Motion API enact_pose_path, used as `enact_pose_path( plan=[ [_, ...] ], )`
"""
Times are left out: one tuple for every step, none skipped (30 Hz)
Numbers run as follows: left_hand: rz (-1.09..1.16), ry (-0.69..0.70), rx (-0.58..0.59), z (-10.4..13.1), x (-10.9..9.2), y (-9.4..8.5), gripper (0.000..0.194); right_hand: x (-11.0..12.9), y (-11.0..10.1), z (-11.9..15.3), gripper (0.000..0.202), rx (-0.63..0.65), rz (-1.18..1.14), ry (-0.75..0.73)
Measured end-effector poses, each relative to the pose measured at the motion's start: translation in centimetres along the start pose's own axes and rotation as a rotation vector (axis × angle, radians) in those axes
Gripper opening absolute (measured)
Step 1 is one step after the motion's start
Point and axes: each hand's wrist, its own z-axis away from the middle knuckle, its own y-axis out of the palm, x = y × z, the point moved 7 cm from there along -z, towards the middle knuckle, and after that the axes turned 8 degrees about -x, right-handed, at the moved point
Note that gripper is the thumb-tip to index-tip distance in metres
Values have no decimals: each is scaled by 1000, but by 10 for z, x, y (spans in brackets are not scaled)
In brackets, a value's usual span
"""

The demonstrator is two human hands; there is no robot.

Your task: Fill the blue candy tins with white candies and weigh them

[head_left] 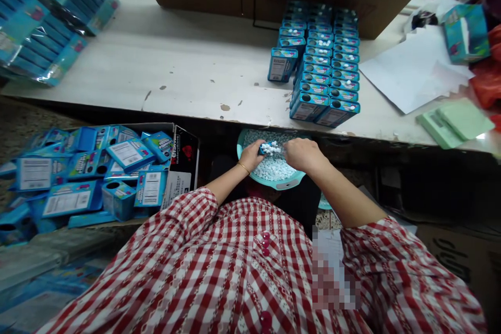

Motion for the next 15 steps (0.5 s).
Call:
enact_pose_path(
  plan=[
    [7, -3, -4, 0, 1, 0, 39, 2, -2, 0, 34, -2, 8, -6],
    [17, -8, -9, -1, 2, -1, 40, 4, -4, 1, 34, -6, 11, -10],
    [31, -13, -14, -1, 3, -2, 40, 4, -5, 1, 34, -10, 9, -10],
    [46, -15, -18, -2, 3, -3, 39, 4, -5, 1, 35, -10, 3, -6],
    [63, -15, -21, -2, 4, -3, 39, 3, -6, 2, 35, -6, -6, -3],
    [78, -11, -22, -3, 4, -3, 38, 2, -6, 3, 35, -2, -16, -1],
    [92, -5, -22, -3, 5, -3, 38, 1, -6, 4, 36, 0, -26, -1],
    [104, -1, -26, -3, 5, -4, 38, -2, -5, 6, 35, -6, -36, -4],
    [116, -1, -34, -3, 6, -4, 38, -6, -5, 9, 35, -23, -46, -5],
    [128, -5, -48, -3, 7, -6, 38, -13, -4, 12, 35, -49, -55, -2],
    [138, -12, -64, -2, 8, -8, 37, -21, -1, 15, 35, -75, -66, 5],
    [145, -19, -81, -2, 10, -10, 36, -31, 4, 18, 35, -96, -78, 20],
    [151, -26, -98, -2, 11, -13, 36, -41, 13, 20, 36, -102, -90, 45],
    [153, -32, -112, -2, 12, -17, 36, -52, 26, 20, 37, -89, -103, 81],
    [151, -39, -124, -2, 14, -20, 35, -62, 43, 19, 37, -57, -125, 126]
  ],
)
